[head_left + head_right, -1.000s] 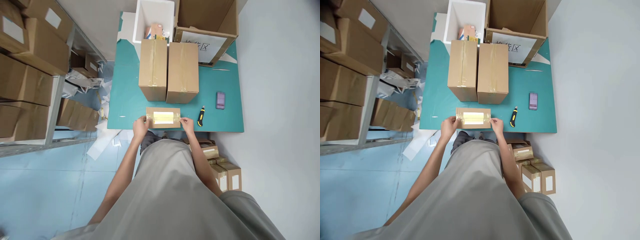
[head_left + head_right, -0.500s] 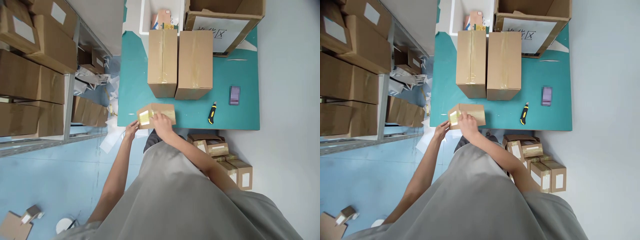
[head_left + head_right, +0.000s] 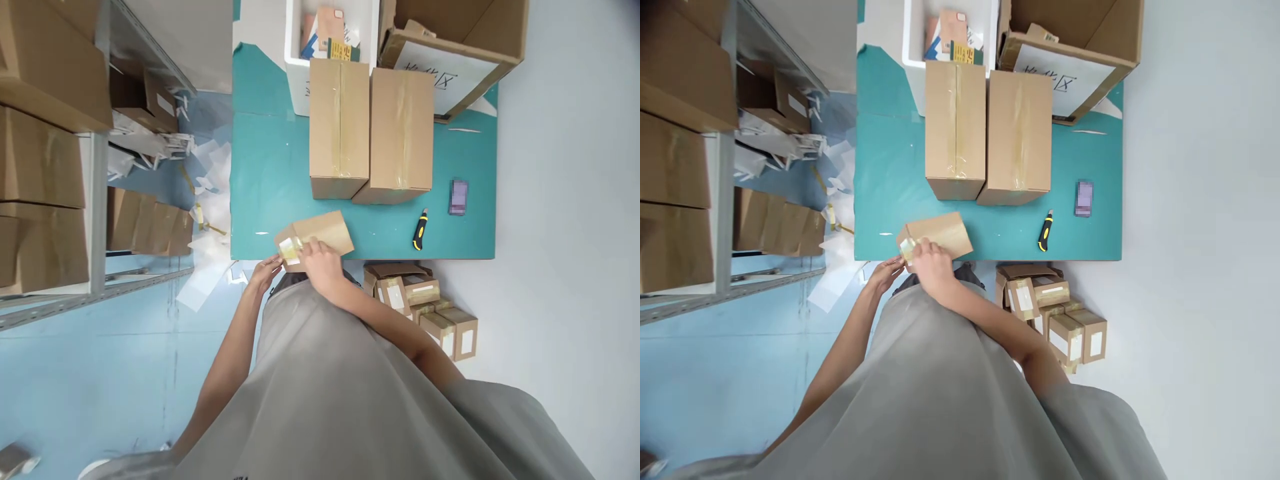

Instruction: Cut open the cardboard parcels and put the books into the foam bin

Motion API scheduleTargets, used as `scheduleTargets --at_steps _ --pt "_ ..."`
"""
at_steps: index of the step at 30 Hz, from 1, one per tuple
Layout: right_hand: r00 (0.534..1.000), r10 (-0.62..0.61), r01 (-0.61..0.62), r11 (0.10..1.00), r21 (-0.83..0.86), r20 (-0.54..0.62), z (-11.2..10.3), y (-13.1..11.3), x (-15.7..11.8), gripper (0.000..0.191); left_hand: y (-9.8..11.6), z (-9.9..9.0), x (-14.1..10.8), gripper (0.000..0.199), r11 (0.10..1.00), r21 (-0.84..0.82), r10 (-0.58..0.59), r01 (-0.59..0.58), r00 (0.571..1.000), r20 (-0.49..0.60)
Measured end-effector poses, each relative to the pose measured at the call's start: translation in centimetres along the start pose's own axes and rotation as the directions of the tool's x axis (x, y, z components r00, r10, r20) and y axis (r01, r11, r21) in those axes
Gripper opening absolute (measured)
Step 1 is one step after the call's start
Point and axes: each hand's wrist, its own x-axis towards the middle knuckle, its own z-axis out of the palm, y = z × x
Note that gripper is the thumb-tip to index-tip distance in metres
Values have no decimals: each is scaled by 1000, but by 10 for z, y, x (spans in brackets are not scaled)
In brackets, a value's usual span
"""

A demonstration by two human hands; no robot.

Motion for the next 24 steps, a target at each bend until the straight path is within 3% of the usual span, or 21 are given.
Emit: scheduleTargets --at_steps 2,4,7,11,15,17,19,21,24 --pt "974 186 -190 982 -20 -126 -9 23 -10 31 6 -3 7 43 999 -45 -26 29 997 74" --pt "896 342 -347 937 33 -285 -17 47 -22 33 14 -2 14 52 997 -67 -24 33 991 133" --pt "806 440 -419 897 143 -396 -23 84 -37 31 30 6 24 61 998 -63 16 -4 983 182" --pt "691 602 -544 798 260 -400 -22 135 -54 27 55 33 30 58 992 -5 121 -123 966 229" --pt "556 778 -636 624 454 -292 -14 177 -73 24 75 70 27 50 969 63 214 -239 939 271" --pt "550 793 -626 599 499 -263 -9 188 -82 30 82 81 24 48 958 91 236 -272 929 285" --pt "564 786 -601 601 527 -253 -3 190 -89 38 88 80 20 45 932 149 280 -331 916 287" --pt "577 778 -574 603 554 -249 7 186 -90 40 92 65 15 41 878 216 361 -427 887 287" --pt "618 743 -466 609 642 -256 30 170 -81 38 92 27 11 33 777 307 491 -550 834 251"
